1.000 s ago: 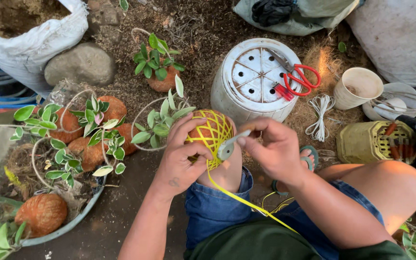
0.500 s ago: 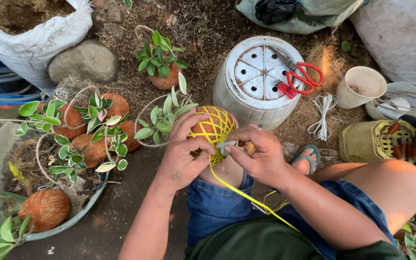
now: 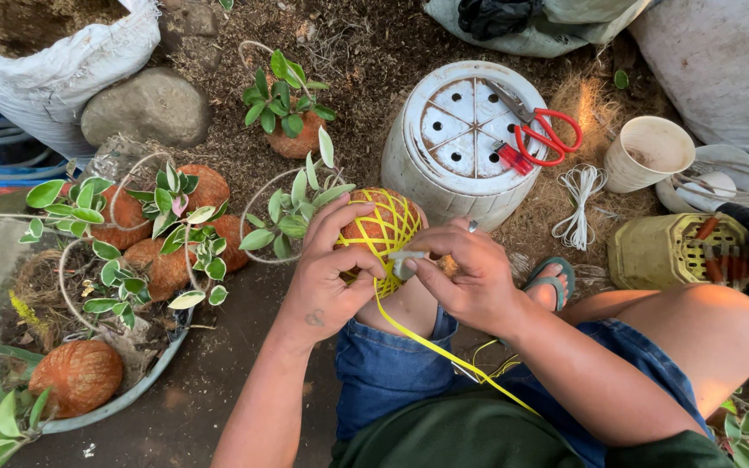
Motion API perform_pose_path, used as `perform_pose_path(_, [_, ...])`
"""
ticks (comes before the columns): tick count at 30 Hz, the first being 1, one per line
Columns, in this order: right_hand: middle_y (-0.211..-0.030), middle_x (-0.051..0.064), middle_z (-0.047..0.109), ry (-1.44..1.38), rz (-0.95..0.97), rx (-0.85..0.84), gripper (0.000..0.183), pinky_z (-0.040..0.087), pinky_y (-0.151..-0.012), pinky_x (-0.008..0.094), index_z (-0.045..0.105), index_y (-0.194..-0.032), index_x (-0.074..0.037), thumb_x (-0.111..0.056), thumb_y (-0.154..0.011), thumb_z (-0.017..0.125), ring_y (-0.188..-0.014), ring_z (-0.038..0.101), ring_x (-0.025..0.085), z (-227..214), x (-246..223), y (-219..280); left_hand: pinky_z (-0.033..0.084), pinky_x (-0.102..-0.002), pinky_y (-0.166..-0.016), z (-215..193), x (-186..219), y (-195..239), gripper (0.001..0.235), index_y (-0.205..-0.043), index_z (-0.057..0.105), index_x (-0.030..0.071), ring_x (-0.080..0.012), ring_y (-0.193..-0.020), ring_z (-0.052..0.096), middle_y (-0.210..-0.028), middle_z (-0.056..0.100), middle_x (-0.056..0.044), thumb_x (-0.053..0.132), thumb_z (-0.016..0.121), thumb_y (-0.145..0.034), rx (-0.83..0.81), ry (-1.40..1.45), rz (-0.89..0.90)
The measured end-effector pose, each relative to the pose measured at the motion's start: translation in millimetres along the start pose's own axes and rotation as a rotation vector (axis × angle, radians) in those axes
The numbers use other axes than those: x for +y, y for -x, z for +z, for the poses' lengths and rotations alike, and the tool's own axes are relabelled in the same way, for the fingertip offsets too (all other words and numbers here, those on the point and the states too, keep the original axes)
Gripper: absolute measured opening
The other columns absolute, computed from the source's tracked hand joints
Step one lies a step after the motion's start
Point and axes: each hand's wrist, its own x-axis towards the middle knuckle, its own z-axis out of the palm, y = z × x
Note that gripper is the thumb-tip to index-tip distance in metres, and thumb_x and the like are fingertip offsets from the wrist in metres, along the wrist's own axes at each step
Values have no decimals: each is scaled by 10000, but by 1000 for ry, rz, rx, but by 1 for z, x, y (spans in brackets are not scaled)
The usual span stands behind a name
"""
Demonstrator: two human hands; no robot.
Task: The person wraps a yellow plastic string around a coconut shell containing a plant to create a decorative hanging basket. They use scissors to cut the string and a lighter to melt the end for a secure finish.
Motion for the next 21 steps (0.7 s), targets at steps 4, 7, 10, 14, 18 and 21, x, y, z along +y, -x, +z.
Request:
perform_pose_path(4, [-1056,93,747,63,-26,14,214,520,-812,334,679,-1071,-56,-16,-888,783,-895,704,226,-1,1,0,347,-499,-1221,-1,1,0,145,-803,719,107,-398,-1476,417,-1422,581,-95,-13,709,-721,-5,8,-3])
perform_pose_path(7, [-1073,98,733,93,-125,-46,260,513,-859,365,681,-1094,-48,19,-852,751,-969,719,262,-2,2,3,347,-497,-1224,-1,2,0,150,-799,722,108,-396,-1476,419,-1420,585,-93,-16,705,-715,0,9,-2])
perform_pose_path(10, [-1090,90,740,65,-122,-20,272,510,-853,361,676,-1108,-49,54,-865,740,-969,729,243,-3,4,5,339,-502,-1218,-2,3,-1,160,-795,727,107,-400,-1481,411,-1426,582,-100,-21,697,-705,-12,21,-23])
perform_pose_path(14, [-1115,85,739,62,-153,-30,278,508,-878,370,657,-1115,-55,68,-878,731,-1020,734,248,-1,7,7,350,-497,-1218,-1,3,-1,146,-796,725,111,-395,-1475,422,-1415,592,-96,-12,712,-718,-10,0,-9])
perform_pose_path(18, [-1109,79,737,102,-182,-9,287,505,-864,363,655,-1112,-55,84,-873,733,-1019,737,247,-1,10,6,353,-499,-1220,-1,2,-3,154,-802,723,105,-395,-1473,430,-1417,592,-103,-18,705,-711,-11,-3,2])
perform_pose_path(21, [-1104,84,734,136,-200,-24,325,497,-844,368,658,-1102,-59,97,-825,727,-979,725,247,-3,11,7,354,-500,-1219,-2,1,0,158,-805,724,104,-397,-1474,430,-1417,589,-106,-21,706,-710,-8,0,-1])
